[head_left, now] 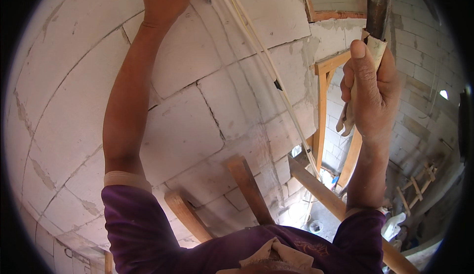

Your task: The person secures a white plastic conduit to a white brick wall using a hammer and a red plastic wall plug. They repeatedly position the plug and strike it with the hammer to fasten the conduit in place.

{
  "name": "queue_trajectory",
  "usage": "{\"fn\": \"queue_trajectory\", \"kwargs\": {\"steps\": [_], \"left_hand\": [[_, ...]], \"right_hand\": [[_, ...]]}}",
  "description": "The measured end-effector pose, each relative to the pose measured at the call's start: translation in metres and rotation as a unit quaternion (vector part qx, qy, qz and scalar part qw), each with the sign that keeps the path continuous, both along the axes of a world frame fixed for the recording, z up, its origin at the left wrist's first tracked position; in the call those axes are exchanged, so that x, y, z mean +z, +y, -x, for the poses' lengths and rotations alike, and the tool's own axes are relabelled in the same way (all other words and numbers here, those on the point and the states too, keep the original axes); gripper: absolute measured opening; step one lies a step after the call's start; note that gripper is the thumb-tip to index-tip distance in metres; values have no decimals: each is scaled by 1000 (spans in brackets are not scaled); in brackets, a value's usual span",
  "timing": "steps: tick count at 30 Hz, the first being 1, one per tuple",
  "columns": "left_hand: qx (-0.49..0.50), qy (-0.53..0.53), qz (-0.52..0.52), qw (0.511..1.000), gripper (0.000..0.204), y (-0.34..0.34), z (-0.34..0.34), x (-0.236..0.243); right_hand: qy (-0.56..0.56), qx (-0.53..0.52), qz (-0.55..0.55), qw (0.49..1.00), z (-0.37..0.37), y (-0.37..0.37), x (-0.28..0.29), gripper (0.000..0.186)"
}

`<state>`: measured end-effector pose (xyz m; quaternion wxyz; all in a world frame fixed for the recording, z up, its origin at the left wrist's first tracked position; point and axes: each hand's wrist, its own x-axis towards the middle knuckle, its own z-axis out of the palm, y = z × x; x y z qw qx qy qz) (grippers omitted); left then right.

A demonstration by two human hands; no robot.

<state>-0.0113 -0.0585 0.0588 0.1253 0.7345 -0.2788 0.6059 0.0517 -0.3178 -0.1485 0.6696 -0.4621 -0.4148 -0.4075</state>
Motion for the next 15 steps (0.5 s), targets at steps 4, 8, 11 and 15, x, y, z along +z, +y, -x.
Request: {"fn": "queue_trajectory", "kwargs": {"steps": [4, 8, 11, 15], "left_hand": [[-18, 21, -11, 1000, 31, 5, -3, 0], [-15, 19, -31, 999, 34, 3, -8, -1], [-7, 15, -51, 999, 35, 0, -13, -2], [60, -34, -116, 991, 33, -5, -12, -5]], "right_hand": [[-5, 15, 6, 1000, -1, 4, -2, 31], [18, 0, 13, 1000, 2, 11, 1, 32], [-11, -33, 9, 999, -2, 13, 12, 32], [-75, -6, -92, 993, -2, 14, 43, 33]]}}
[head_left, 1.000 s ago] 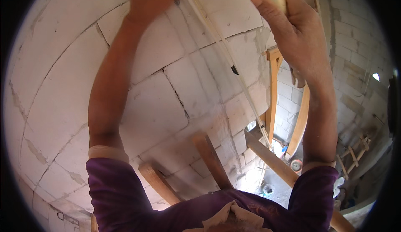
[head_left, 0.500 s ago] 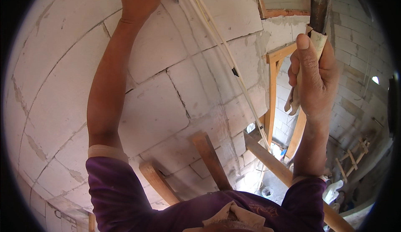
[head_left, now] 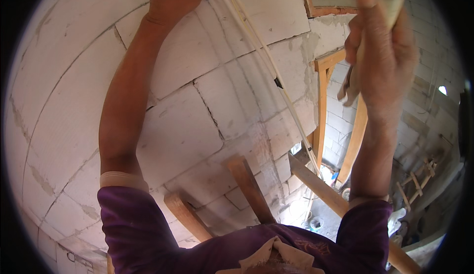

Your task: The person secures a white plastic conduit to a white brick wall using a hammer and a red plastic wall plug. They repeatedly position the plug and strike it with the hammer to fasten the conduit in place.

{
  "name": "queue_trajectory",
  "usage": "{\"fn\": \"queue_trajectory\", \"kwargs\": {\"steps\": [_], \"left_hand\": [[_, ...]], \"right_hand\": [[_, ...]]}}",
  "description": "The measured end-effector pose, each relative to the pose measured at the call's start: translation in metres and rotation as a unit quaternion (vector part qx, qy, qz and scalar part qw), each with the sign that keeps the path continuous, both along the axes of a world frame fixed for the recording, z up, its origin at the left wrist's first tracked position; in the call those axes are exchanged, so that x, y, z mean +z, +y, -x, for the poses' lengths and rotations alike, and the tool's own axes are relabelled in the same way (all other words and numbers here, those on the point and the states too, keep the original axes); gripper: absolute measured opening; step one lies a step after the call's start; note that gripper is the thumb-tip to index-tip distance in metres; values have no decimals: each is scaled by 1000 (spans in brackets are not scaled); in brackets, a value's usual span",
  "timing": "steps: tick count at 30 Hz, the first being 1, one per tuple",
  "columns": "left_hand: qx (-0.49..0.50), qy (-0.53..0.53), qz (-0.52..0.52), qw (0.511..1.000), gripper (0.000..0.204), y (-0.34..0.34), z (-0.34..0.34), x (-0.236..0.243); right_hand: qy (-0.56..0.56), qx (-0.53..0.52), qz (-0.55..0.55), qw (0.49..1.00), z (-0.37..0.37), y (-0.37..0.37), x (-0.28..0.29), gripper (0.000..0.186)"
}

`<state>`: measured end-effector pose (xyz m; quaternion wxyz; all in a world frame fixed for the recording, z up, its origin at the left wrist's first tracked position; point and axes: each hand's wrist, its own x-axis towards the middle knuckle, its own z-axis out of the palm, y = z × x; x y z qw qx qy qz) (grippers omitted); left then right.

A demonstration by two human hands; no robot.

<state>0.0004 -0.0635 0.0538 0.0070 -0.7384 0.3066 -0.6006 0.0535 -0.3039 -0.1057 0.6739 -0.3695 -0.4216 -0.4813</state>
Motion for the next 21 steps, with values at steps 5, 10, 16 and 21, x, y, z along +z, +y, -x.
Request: {"fn": "queue_trajectory", "kwargs": {"steps": [5, 10, 16, 21], "left_hand": [[24, -26, -8, 999, 35, -3, 3, -5], [-16, 30, 14, 999, 37, 7, 2, -3], [36, -8, -7, 999, 38, -3, 1, -9], [-3, -11, -13, 1000, 39, 5, -6, -9]], "right_hand": [[0, -13, 100, 995, -7, 19, 12, 32], [21, 14, 81, 996, 19, 16, 29, 28], [35, -95, 147, 984, 25, 16, 37, 29], [22, -6, 32, 999, 11, 36, 23, 29]]}}
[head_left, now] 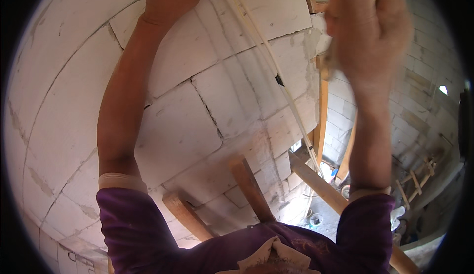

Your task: The person secures a white plastic conduit to a white brick wall using a hammer and a red plastic wall plug. They repeatedly position the plug and strike it with the hammer to fasten the conduit in place.

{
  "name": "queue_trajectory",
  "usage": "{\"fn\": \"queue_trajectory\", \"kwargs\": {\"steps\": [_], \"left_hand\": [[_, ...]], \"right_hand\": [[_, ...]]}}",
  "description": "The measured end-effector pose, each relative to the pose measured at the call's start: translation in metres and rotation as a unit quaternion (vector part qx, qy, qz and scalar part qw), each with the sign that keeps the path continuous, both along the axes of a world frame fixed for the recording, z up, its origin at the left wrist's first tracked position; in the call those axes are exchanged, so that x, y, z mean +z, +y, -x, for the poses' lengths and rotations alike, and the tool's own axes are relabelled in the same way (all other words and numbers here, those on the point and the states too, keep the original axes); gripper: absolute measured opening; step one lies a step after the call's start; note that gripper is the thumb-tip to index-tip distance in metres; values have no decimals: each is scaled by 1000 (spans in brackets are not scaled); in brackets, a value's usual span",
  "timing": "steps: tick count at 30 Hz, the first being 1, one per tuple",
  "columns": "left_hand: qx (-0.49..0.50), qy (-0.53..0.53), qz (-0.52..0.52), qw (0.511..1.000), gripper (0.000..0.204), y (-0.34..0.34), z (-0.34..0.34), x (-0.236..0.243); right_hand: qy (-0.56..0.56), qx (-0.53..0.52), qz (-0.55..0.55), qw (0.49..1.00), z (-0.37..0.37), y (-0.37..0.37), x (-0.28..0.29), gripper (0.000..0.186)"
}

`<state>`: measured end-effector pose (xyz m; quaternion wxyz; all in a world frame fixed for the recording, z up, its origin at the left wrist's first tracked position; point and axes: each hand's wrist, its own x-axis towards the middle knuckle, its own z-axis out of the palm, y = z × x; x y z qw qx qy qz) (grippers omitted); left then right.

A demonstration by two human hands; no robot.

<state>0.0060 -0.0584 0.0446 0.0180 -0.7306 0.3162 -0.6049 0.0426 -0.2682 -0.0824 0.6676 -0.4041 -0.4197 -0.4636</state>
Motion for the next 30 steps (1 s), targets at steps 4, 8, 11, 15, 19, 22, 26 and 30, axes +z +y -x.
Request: {"fn": "queue_trajectory", "kwargs": {"steps": [4, 8, 11, 15, 19, 22, 26, 30], "left_hand": [[9, 24, -20, 999, 36, -7, 5, 0], [-76, 26, 202, 976, 29, -2, 11, 56], [-158, -3, 205, 966, 26, -12, 20, 62], [-82, 1, 141, 987, 28, -4, 21, 50], [-57, 32, 142, 988, 27, 0, 14, 34], [-53, 47, 126, 990, 27, 2, 16, 28], [-13, 51, 135, 989, 28, -3, 17, 26], [-71, 54, 108, 990, 29, 0, 11, 25]], "right_hand": [[46, -52, 214, 974, -15, -24, -2, 28], [105, 12, 99, 989, 0, -34, -18, 33], [37, 0, 7, 999, -5, -44, -42, 31], [48, -23, 33, 998, -5, -57, -56, 29], [33, -13, 40, 999, -8, -53, -61, 28], [44, 1, 50, 998, -6, -48, -62, 29], [48, 29, 58, 997, -5, -42, -62, 30], [43, 14, 67, 997, -8, -37, -60, 32]]}}
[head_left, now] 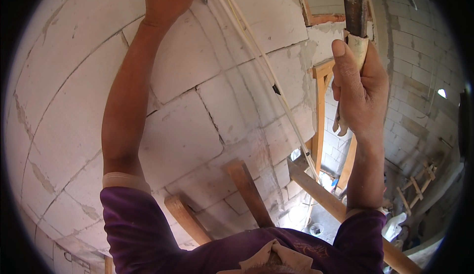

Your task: The person secures a white plastic conduit to a white brick wall using a hammer and a red plastic wall plug. They repeatedly position the plug and strike it with the hammer to fasten the conduit in place.

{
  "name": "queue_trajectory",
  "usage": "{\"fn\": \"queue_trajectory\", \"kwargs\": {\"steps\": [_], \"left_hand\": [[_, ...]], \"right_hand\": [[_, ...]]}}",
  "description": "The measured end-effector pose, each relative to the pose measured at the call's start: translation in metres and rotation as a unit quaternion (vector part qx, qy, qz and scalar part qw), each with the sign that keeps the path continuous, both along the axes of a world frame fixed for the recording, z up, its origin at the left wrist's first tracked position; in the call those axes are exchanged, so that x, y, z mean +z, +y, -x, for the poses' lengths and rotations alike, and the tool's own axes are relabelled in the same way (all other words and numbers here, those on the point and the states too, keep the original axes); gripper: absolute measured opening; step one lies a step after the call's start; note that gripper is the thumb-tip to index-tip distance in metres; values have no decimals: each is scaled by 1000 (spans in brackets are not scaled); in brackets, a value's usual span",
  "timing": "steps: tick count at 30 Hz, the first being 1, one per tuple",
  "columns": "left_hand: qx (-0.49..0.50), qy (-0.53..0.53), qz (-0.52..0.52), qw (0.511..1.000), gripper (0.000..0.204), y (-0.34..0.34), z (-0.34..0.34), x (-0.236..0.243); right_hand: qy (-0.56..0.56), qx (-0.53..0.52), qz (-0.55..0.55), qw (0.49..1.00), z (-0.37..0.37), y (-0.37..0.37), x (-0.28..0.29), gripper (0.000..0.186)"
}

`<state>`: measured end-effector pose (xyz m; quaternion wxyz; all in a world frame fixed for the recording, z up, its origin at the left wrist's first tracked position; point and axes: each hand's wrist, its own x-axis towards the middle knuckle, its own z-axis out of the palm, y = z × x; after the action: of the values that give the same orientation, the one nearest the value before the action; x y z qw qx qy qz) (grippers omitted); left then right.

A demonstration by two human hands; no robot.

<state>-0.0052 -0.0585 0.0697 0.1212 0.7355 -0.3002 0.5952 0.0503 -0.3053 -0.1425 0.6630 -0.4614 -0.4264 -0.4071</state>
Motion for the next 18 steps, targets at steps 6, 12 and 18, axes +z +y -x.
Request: {"fn": "queue_trajectory", "kwargs": {"steps": [6, 12, 18], "left_hand": [[51, -31, -44, 997, 32, -6, 0, -4], [92, -64, -99, 989, 34, -9, 2, -7], [26, -13, -75, 997, 35, 2, -3, -7]], "right_hand": [[-56, -59, -21, 996, -6, 8, 25, 33], [-103, 80, -137, 982, 15, 28, 76, 32], [-26, -70, 26, 997, 11, 26, 70, 27]]}}
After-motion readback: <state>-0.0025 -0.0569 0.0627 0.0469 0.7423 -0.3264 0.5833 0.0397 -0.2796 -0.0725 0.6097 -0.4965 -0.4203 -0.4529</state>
